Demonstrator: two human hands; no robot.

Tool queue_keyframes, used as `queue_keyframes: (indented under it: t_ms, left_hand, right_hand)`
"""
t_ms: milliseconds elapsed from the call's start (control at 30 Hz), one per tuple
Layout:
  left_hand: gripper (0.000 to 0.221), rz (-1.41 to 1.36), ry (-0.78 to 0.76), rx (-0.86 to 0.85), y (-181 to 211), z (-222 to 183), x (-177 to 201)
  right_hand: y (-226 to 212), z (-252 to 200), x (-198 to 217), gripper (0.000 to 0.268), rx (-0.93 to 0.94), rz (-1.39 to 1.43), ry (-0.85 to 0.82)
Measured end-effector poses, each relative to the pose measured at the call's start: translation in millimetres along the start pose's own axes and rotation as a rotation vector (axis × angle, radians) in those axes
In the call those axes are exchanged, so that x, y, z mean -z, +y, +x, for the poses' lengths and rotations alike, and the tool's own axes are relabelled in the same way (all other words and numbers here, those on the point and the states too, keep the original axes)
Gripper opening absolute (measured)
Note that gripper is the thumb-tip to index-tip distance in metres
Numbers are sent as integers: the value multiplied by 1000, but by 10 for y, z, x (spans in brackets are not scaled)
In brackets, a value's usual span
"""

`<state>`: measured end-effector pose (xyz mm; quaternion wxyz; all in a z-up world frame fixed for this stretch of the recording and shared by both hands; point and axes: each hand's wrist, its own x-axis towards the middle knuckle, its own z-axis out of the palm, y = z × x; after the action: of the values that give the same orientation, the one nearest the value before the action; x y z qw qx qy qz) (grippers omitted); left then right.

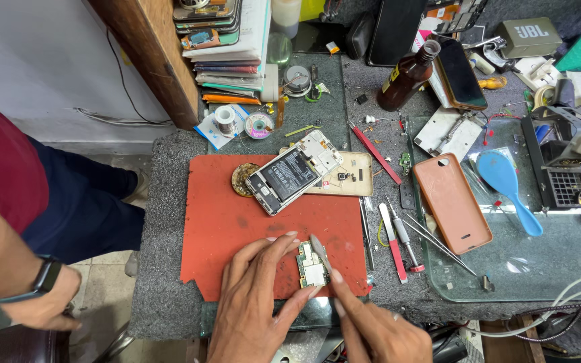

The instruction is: The person disassembles a mobile phone by removing the motherboard and cleaning its components with a brush and a cleaning solution from a brown bottle.

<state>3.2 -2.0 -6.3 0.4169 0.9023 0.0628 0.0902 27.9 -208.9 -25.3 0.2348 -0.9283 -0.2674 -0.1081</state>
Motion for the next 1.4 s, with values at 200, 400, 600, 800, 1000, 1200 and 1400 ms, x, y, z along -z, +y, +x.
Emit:
queue_keyframes:
  t_ms: [200,400,600,800,1000,1200,1400]
  left_hand:
    - [73,1,41,-12,-11,-24,-3]
    - [73,16,79,-54,-8,-15,-12]
    - [77,16,65,-63,-14,-9,7]
    - [82,9,82,-41,8,-15,-5]
    - [81,20,43,-21,5,16,18]
    - [82,9,62,-3,61,-1,29]
    - [81,21,62,-18,43,1,34]
  right_hand:
    - [257,-164,-91,58,-42,-169,-251]
    - [42,-22,-22,53,70,-2,4]
    - [165,-18,65,61,125,-79,-220]
    - [-76,100,89,55,95,-19,-12]
    - [-63,73,152,58,-61,-222,-339]
    - [-125,136,174,57,68,29,-47]
    - [-82,72,174,62,-46,-145,-230]
